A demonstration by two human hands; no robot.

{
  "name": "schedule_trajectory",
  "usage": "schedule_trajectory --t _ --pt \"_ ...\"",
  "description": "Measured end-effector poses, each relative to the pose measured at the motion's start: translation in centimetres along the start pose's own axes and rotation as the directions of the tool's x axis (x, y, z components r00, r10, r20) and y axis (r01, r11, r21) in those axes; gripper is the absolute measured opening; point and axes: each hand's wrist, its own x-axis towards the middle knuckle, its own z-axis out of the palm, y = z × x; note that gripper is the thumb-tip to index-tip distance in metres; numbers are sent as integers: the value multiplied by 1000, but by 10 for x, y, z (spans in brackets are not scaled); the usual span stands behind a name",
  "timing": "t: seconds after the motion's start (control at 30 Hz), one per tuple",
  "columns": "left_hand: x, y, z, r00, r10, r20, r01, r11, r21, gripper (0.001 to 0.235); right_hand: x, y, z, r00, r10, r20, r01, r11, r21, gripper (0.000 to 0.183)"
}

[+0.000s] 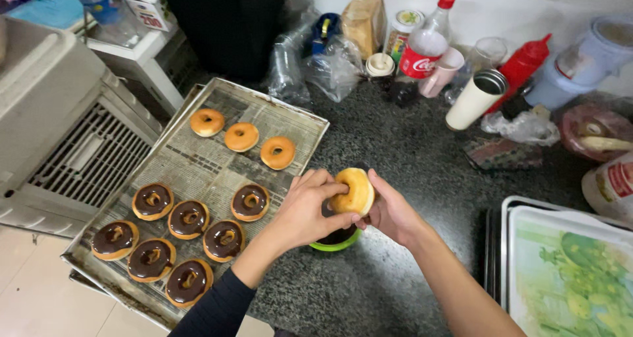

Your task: The person dips plain donuts into a bowl of chocolate glaze and places them on a tray. After glazing, the person sprinkles colorful toppings onto the wet glaze of each donut.

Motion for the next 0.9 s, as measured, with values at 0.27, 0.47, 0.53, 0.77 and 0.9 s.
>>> schedule_trajectory --t 0.27,0.47,0.53,0.77,0.9 --pt "2 -6 28 999 -20 -37 23 994 104 52 -1 1 -19 997 80 -18 -82 984 -155 71" --pt "-11 -42 33 994 -109 -13 106 927 359 44 9 11 -53 918 39 -394 -128 971 -200 58" --pt "-18 -51 40 993 -111 45 83 908 410 42 9 19 -68 904 43 -425 -110 985 -135 56" --pt "-19 -71 79 963 -123 240 -28 840 542 41 13 42 -100 877 105 -469 -147 988 -54 50" --pt "-17 -75 87 955 -75 288 -104 823 558 38 11 45 -103 874 113 -472 -149 988 -39 47"
